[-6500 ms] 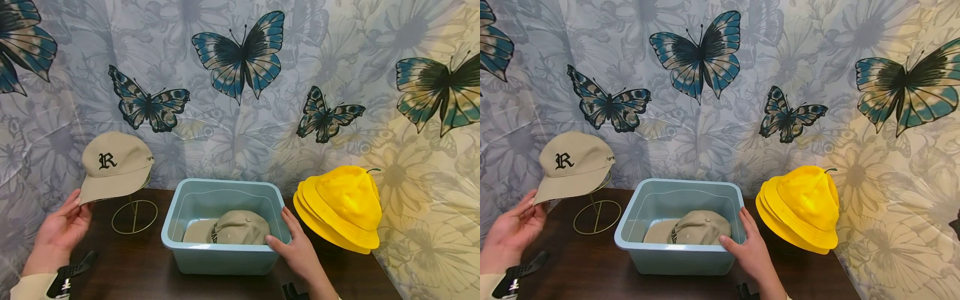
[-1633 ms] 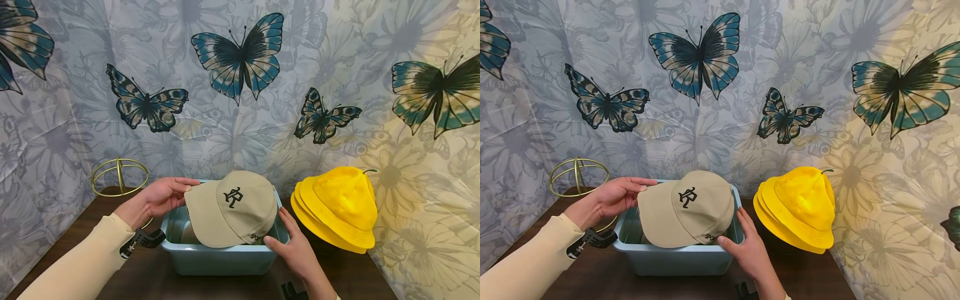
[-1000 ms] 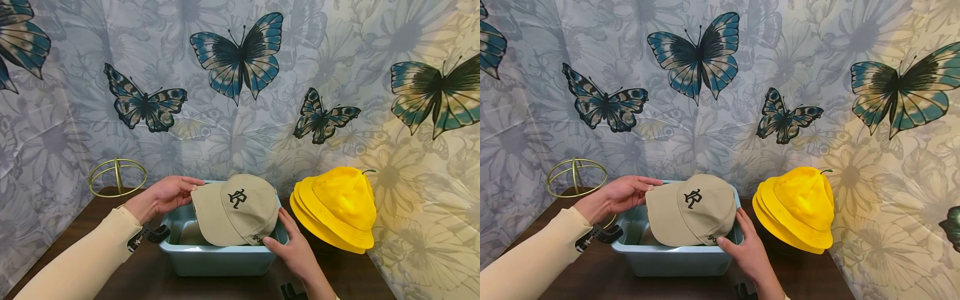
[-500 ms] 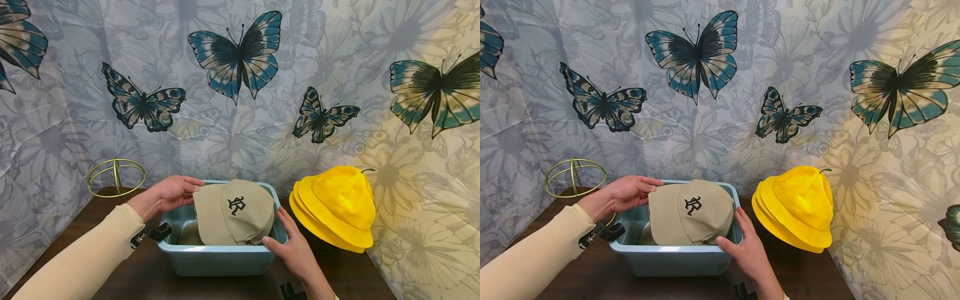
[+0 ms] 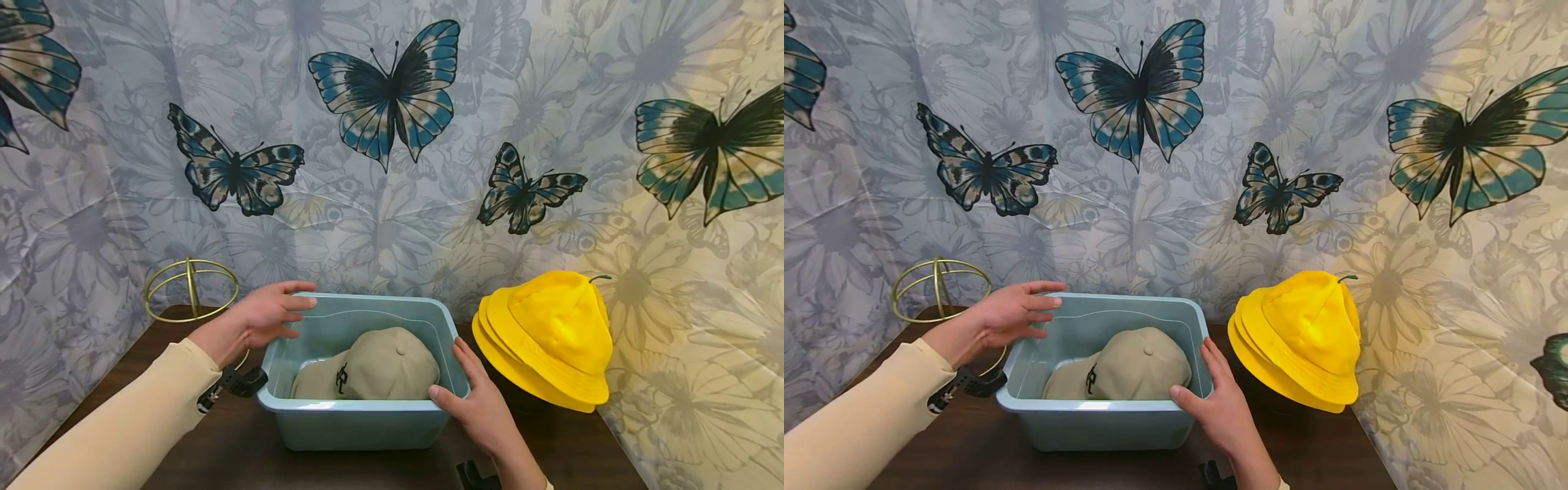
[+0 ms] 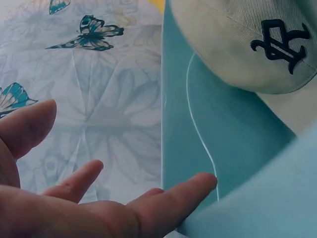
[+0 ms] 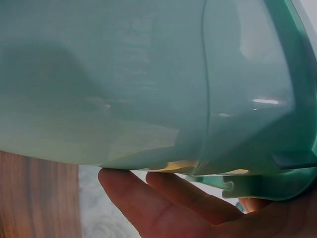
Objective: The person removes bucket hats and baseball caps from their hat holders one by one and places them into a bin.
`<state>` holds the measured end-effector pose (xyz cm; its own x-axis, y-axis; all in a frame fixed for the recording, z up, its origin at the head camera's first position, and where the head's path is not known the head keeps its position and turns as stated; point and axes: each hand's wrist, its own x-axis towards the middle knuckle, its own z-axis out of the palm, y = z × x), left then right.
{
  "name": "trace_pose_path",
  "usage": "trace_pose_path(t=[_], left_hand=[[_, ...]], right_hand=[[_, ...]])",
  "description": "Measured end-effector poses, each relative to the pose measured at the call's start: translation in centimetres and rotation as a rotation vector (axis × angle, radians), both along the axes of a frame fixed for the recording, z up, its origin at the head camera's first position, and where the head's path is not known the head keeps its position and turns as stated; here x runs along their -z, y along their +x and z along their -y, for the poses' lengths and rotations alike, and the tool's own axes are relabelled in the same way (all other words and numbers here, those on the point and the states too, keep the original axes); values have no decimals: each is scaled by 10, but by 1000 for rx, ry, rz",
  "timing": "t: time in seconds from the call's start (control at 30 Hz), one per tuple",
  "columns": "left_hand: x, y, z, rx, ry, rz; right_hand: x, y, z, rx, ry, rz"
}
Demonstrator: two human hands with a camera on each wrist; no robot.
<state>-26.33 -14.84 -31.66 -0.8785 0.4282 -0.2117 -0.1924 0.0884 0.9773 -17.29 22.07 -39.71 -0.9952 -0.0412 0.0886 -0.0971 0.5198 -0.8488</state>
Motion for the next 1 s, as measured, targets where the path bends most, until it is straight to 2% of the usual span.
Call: trace_pose_path(t=[0.63, 0.8, 1.0], left_hand=[[-5, 18, 15, -17, 6, -78], [-3, 24, 20, -24, 2, -113], [3, 36, 28, -65, -26, -180]], right_hand=[[0, 0, 0, -1, -8, 4], [0, 0, 0, -3, -6, 7], [0, 0, 0, -8, -6, 7]])
